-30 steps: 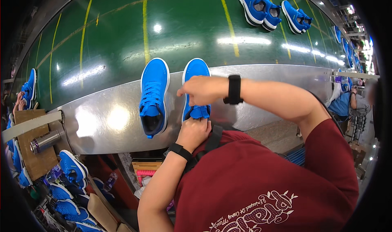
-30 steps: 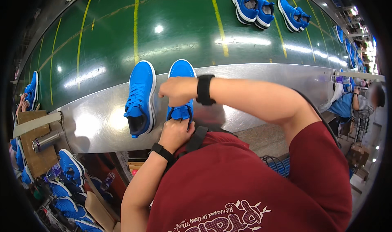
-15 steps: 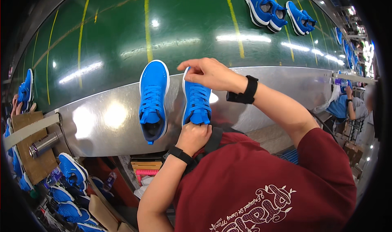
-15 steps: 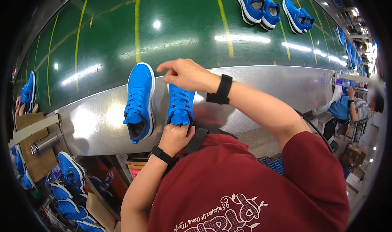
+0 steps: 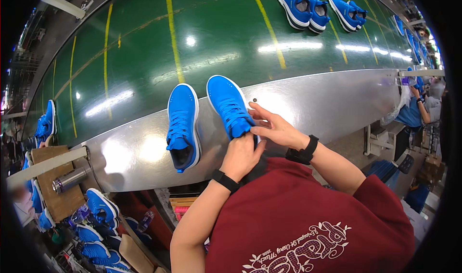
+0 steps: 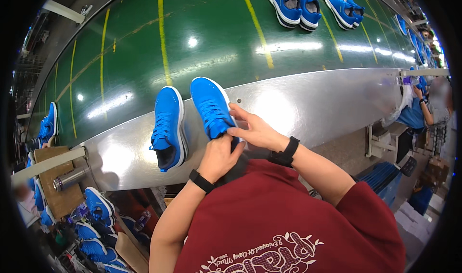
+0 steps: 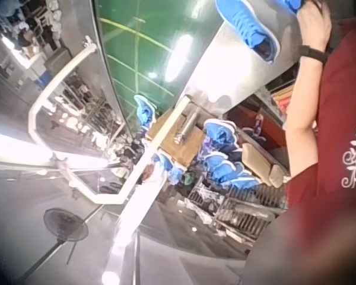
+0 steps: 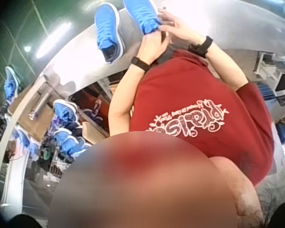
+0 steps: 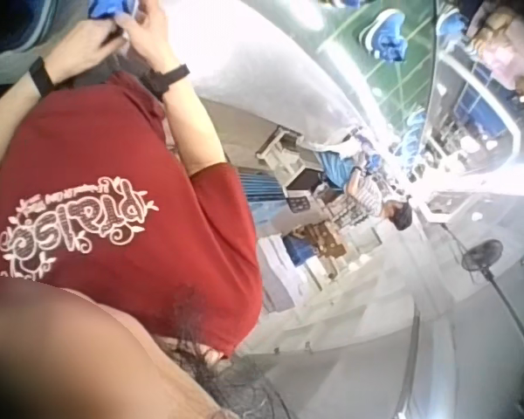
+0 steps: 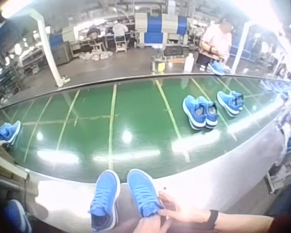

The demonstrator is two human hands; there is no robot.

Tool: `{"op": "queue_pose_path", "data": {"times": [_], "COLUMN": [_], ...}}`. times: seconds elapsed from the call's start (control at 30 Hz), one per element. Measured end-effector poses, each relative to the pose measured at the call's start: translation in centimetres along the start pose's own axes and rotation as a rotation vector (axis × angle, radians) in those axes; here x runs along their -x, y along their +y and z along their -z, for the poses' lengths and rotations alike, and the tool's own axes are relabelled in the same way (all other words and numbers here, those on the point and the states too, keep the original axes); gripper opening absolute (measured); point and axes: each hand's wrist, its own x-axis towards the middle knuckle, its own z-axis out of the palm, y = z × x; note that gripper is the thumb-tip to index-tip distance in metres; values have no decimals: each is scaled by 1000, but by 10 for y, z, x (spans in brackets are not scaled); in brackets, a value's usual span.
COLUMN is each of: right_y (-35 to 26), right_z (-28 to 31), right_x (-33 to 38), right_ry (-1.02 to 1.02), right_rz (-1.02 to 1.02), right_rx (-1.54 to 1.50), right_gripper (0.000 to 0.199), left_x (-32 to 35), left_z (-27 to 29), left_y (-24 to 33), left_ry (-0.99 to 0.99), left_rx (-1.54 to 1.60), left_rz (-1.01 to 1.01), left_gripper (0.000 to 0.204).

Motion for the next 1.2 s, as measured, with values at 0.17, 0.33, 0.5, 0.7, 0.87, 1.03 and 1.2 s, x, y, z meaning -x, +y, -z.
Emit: {"op": "queue_pose_path", "data": {"times": [0.17, 0.33, 0.5, 0.7, 0.87, 1.03, 1.2], "right_y": [4, -13, -45, -42, -48, -38, -46], "right_z": [-3, -30, -85, -137, -159, -170, -176], "right_x": [10, 17, -11, -84, -110, -101, -105], "right_ry": [-53, 380, 191, 8, -15, 6, 18], "right_rz": [124, 425, 681, 566, 398, 730, 620], "right_rx": [59, 578, 644, 685, 978, 1263, 1299], "right_gripper": [78, 45, 37, 28, 33, 48, 46], "left_x": [23, 64, 79, 67, 71, 66, 53], "left_z": [39, 96, 107, 85, 91, 98, 98], "left_y": [19, -36, -123, -147, -142, -146, -161], "left_ry": [73, 592, 408, 329, 306, 271, 234], "left_rx": [-233, -239, 2, 456, 202, 238, 196], "left_rz": [-198, 4, 296, 395, 370, 291, 130], "left_gripper": [16, 37, 74, 69, 59, 70, 77]}}
